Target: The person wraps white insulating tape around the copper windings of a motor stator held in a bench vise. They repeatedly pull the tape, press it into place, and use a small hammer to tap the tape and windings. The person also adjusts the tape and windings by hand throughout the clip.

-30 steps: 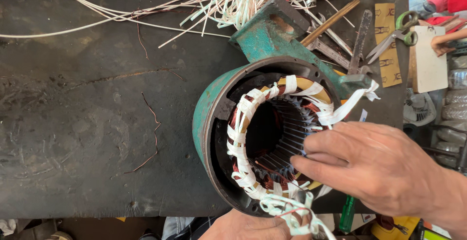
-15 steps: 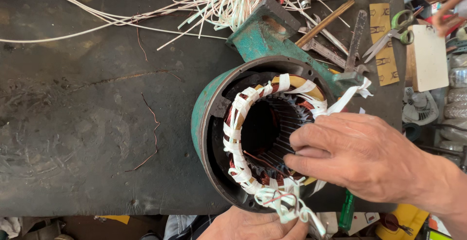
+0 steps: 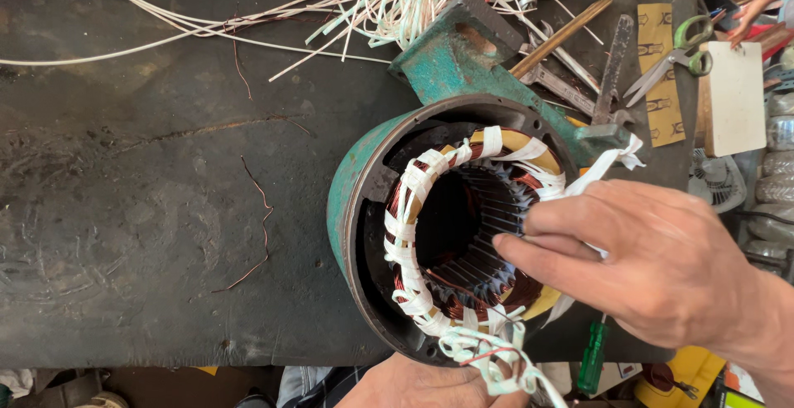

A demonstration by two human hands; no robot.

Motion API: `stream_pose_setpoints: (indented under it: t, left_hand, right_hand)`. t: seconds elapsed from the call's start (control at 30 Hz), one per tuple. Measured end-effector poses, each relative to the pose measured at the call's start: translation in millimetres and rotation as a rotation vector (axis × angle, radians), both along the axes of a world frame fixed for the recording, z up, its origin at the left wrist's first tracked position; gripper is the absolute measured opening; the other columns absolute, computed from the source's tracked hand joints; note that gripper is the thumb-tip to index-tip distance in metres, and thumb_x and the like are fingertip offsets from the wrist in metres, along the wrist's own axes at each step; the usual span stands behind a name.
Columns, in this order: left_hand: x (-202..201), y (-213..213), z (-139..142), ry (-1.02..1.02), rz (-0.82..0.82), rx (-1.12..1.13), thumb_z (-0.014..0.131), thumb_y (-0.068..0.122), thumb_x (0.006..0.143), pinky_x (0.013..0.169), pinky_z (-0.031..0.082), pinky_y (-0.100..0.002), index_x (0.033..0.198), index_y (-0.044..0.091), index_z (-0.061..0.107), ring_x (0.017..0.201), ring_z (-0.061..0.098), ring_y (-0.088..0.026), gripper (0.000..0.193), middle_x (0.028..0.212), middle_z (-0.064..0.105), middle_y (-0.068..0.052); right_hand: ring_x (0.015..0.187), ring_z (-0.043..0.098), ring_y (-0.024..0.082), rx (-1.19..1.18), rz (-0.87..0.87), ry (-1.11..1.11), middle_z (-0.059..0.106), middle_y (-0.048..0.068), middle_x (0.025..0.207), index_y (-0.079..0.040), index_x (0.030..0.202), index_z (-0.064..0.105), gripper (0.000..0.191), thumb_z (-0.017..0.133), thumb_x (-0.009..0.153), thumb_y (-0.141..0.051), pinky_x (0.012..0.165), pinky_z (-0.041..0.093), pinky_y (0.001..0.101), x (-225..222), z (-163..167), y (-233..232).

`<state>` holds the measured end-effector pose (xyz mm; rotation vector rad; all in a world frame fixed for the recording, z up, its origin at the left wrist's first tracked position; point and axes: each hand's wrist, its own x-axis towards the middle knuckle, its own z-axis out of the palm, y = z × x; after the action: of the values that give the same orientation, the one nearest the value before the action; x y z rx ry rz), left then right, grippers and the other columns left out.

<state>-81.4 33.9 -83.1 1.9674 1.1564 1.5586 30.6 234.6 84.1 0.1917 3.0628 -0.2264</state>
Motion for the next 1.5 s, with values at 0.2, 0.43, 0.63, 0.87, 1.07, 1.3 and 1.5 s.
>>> stream_pose_setpoints:
  t: [0.2,0.43,0.63,0.87,1.07,1.3,1.5]
  left_hand:
    - [2,2,-2,-0.060,-0.049,-0.022,0.065,0.006,0.103,0.115,0.048,-0.049,0.125,0.004,0.064,0.123,0.071,-0.021,0.022,0.119,0.067,-0.006]
    - [3,1,-3,-0.130,-0.106,-0.066,0.063,0.005,0.103,0.115,0.047,-0.048,0.126,0.003,0.063,0.125,0.070,-0.021,0.023,0.121,0.067,-0.007]
    - [4,-1,-4,-0.171,-0.144,-0.101,0.062,0.005,0.104,0.116,0.046,-0.048,0.127,0.002,0.063,0.126,0.069,-0.022,0.024,0.122,0.067,-0.008]
    - [4,-3,-5,-0.217,-0.179,-0.139,0.060,0.005,0.105,0.117,0.044,-0.047,0.129,0.001,0.063,0.128,0.068,-0.022,0.024,0.124,0.067,-0.009]
    - [3,-5,-7,-0.256,-0.207,-0.174,0.059,0.004,0.105,0.118,0.043,-0.047,0.130,0.000,0.062,0.129,0.067,-0.022,0.025,0.126,0.067,-0.010]
    - [4,-8,-9,-0.302,-0.251,-0.222,0.057,0.004,0.106,0.119,0.042,-0.046,0.131,-0.001,0.062,0.131,0.066,-0.023,0.026,0.128,0.067,-0.011]
    - [5,-10,-10,-0.337,-0.279,-0.252,0.056,0.004,0.107,0.119,0.041,-0.046,0.132,-0.002,0.061,0.133,0.065,-0.023,0.027,0.130,0.067,-0.012]
  right_hand:
    - [0.074,0.064,0.013,0.009,-0.043,-0.011,0.063,0.001,0.100,-0.013,0.113,0.078,0.035,0.071,0.080,-0.023,0.064,0.053,0.0303,8,1,-5]
    - [0.075,0.065,0.010,-0.031,-0.122,-0.002,0.062,0.000,0.102,-0.015,0.113,0.078,0.031,0.071,0.083,-0.020,0.065,0.053,0.0279,18,-3,-11]
    - [0.073,0.063,0.010,0.004,-0.115,-0.011,0.061,0.000,0.103,-0.014,0.117,0.079,0.037,0.072,0.080,-0.018,0.064,0.053,0.0301,25,-4,-13]
    - [0.074,0.061,0.010,0.027,-0.121,0.038,0.060,0.000,0.103,-0.013,0.118,0.078,0.038,0.072,0.081,-0.017,0.065,0.052,0.0299,28,-9,-19]
    - [0.074,0.062,0.011,0.054,-0.118,0.045,0.060,0.000,0.104,-0.013,0.118,0.077,0.039,0.074,0.079,-0.016,0.065,0.053,0.0297,30,-9,-19]
    - [0.073,0.062,0.011,0.088,-0.110,0.055,0.059,0.001,0.104,-0.013,0.119,0.077,0.040,0.076,0.078,-0.013,0.065,0.053,0.0292,32,-9,-18]
    - [0.073,0.062,0.011,0.071,-0.125,0.041,0.060,0.001,0.104,-0.013,0.119,0.077,0.041,0.075,0.079,-0.013,0.066,0.054,0.0298,34,-10,-20]
